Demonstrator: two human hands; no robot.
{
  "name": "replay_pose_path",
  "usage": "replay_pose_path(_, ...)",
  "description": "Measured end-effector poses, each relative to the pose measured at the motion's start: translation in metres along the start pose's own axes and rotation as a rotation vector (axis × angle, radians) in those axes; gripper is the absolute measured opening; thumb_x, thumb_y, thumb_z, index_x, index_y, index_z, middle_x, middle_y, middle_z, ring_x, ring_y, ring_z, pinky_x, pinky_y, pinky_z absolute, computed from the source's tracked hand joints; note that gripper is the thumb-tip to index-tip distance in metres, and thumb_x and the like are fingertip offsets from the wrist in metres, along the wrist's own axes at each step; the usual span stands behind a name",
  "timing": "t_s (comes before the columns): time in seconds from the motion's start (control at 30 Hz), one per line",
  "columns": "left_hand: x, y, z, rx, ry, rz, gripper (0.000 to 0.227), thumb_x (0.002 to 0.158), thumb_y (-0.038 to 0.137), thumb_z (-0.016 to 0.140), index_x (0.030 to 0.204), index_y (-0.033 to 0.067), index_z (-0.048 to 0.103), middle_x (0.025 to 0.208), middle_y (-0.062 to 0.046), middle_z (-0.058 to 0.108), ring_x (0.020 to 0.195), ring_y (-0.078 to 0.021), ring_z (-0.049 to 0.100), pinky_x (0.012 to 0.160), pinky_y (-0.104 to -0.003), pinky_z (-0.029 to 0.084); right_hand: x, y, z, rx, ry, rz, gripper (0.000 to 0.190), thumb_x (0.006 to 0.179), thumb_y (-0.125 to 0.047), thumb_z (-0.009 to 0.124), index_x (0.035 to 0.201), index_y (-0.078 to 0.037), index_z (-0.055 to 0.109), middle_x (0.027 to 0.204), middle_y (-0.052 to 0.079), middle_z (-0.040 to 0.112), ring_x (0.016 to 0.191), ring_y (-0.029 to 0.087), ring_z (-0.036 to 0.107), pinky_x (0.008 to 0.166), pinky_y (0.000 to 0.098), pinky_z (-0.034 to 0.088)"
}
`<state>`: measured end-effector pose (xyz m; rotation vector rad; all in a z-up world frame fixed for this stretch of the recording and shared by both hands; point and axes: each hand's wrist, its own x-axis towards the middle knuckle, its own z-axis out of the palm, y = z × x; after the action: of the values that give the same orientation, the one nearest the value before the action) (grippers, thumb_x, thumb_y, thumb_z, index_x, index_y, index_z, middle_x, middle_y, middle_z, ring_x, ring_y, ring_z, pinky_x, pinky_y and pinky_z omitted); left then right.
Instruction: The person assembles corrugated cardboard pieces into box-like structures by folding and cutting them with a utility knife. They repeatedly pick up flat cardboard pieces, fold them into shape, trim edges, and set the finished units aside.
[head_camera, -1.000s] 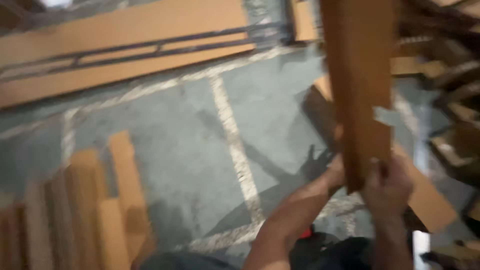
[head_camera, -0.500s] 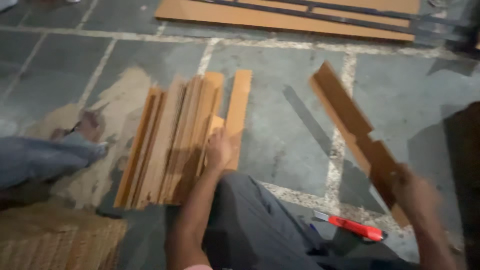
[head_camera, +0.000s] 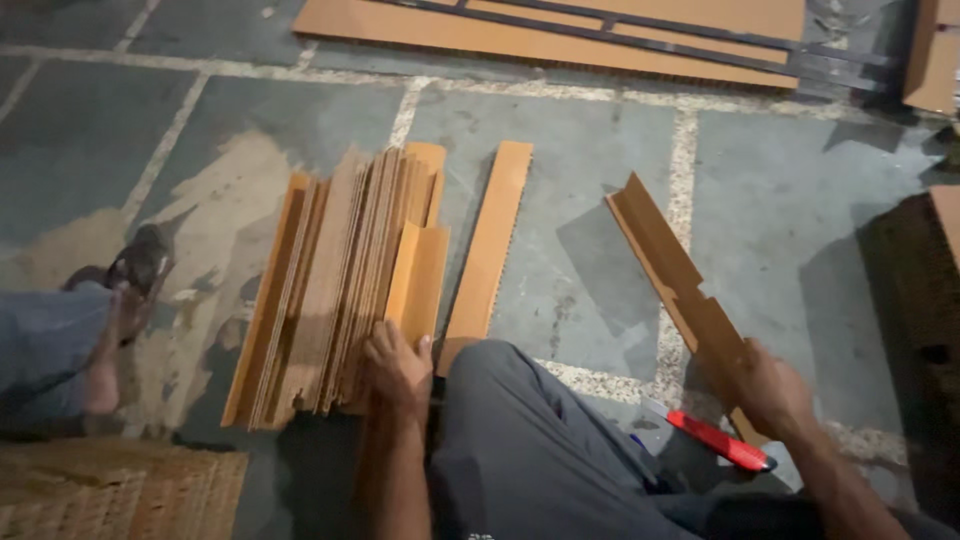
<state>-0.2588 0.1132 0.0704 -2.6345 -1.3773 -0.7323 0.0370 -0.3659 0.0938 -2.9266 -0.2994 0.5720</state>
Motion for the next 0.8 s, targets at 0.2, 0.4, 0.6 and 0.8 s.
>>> replay_pose_path(0.2,0.026,0.001,0.024,0.159,-0.33,-0.143,0.055,0.087,0.032,0.069,0.135,0.0103,0.057,0.121,-0.018,0.07,0.11,-0.0375,0.065,0.092,-0.053,0.051,-0.006,-0.002,-0.023,0.001,0.074,-0.087,0.042,0.098,-0.033,0.051,0.135,-0.014,0.057,0.102,0.026,0.074,0.096,0.046,0.071,0.083,0.0563,0.055)
replay_pose_path(0.4,0.036,-0.038,0.084,0.121,-0.463,0.076,0.024,0.103,0.023,0.056,0.114,0.0071,0.071,0.104,-0.02,0.076,0.096,-0.0379,0.074,0.085,-0.054,0.058,-0.008,-0.014,-0.039,0.126,0.048,-0.022,0.035,0.094,-0.032,0.059,0.123,-0.013,0.066,0.099,0.022,0.075,0.094,0.041,0.072,0.081,0.0519,0.055)
replay_pose_path(0.6,0.096,0.065,0.117,-0.034,-0.841,0.367,0.029,0.095,0.026,0.056,0.106,0.0068,0.074,0.111,-0.023,0.072,0.105,-0.044,0.068,0.086,-0.055,0.056,-0.005,-0.005,-0.049,0.227,0.206,-0.029,0.036,0.095,-0.027,0.058,0.129,-0.014,0.061,0.097,0.024,0.073,0.093,0.044,0.069,0.077,0.0547,0.053)
replay_pose_path(0.8,0.098,0.218,0.113,-0.258,-1.093,0.693,0.044,0.093,0.017,0.053,0.136,0.0172,0.058,0.127,-0.023,0.064,0.118,-0.0413,0.063,0.099,-0.05,0.05,0.004,0.024,-0.055,0.4,0.379,0.088,0.035,0.09,-0.023,0.06,0.123,-0.012,0.064,0.096,0.027,0.071,0.089,0.048,0.068,0.076,0.0572,0.052)
